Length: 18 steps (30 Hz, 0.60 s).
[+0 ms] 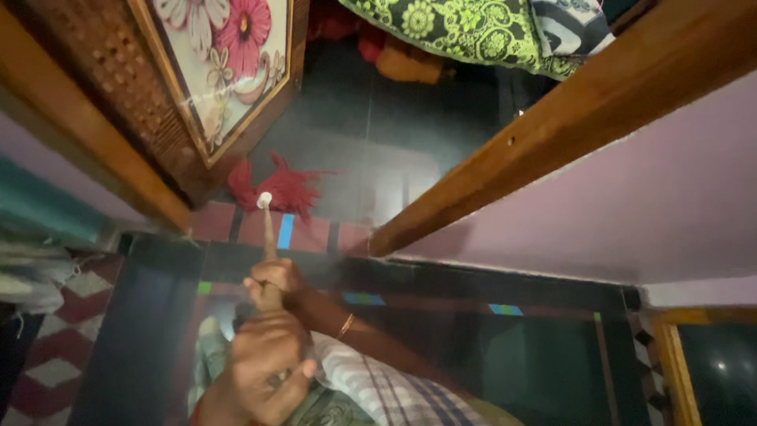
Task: The person sweeps the floor in the hallway and adjacent rooms using a handheld duster brush, moving across the dark tiles and around various household items.
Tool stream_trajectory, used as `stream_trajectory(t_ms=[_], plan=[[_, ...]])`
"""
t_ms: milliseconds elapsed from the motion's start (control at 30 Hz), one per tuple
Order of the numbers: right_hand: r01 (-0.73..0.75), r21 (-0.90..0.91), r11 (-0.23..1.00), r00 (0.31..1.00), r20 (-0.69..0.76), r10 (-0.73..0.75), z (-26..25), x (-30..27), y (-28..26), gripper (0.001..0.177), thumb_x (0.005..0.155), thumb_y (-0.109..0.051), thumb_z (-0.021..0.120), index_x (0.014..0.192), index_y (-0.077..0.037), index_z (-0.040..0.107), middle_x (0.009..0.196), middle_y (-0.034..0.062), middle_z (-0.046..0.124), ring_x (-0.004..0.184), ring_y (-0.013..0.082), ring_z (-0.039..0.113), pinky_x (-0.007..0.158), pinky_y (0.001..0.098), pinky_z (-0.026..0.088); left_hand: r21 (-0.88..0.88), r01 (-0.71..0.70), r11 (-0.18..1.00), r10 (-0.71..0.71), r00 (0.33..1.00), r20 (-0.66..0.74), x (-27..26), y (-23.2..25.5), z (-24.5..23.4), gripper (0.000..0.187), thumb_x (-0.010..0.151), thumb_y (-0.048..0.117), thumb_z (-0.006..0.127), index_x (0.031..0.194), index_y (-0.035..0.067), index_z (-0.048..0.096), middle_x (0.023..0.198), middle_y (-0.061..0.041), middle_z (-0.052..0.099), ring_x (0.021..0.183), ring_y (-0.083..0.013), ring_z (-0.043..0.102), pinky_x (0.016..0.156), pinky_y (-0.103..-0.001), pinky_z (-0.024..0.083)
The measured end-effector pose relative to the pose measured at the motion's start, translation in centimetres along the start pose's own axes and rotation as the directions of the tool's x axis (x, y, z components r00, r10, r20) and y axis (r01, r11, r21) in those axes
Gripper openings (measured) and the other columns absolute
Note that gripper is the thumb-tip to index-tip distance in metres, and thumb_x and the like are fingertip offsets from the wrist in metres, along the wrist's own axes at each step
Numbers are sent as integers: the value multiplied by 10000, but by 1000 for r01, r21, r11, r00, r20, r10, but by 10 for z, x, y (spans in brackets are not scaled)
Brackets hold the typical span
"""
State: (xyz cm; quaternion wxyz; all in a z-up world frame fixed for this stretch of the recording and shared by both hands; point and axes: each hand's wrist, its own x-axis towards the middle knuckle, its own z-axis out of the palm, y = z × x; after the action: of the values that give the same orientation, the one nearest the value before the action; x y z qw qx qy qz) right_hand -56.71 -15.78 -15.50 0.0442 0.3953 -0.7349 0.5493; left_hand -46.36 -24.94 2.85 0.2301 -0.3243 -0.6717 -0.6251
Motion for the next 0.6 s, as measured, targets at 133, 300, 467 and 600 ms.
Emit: stream_trajectory(t_ms=[133, 300, 467, 600], plan=[[63, -130, 989, 994, -84, -74, 10, 11, 76, 351, 870, -10, 661, 622, -47, 415, 598, 150, 419, 533, 338, 479, 516, 444, 380, 50, 39, 998, -44, 995, 91, -11, -57, -6, 262, 720, 81, 693, 606, 54, 458, 609, -98, 494, 570, -287, 518, 573, -405, 430], [-19, -117, 993, 995, -96, 8, -12, 58, 125, 114, 835, -39, 649, 738, -50, 590, 701, 145, 577, 652, 339, 604, 599, 439, 491, 108, 75, 991, -94, 980, 174, -12, -161, -22, 244, 695, 84, 678, 588, 26, 466, 596, -134, 490, 589, -331, 503, 582, -446, 412], [-334, -287, 898, 940, -31, 340, -36, 102, 128, 180, 844, -155, 709, 772, -50, 582, 781, 157, 609, 720, 390, 618, 627, 484, 480, 70, 106, 992, -123, 942, 313, 20, -220, -46, 225, 731, 85, 660, 610, 27, 479, 617, -156, 505, 608, -357, 514, 598, -463, 416], [-271, -238, 933, 962, -38, 270, -36, 136, 118, 171, 822, -188, 687, 766, -91, 557, 769, 110, 630, 756, 365, 653, 685, 464, 506, 11, 184, 983, -175, 914, 366, 66, -201, -92, 276, 753, 98, 679, 600, 24, 461, 608, -158, 477, 606, -350, 498, 584, -452, 390]])
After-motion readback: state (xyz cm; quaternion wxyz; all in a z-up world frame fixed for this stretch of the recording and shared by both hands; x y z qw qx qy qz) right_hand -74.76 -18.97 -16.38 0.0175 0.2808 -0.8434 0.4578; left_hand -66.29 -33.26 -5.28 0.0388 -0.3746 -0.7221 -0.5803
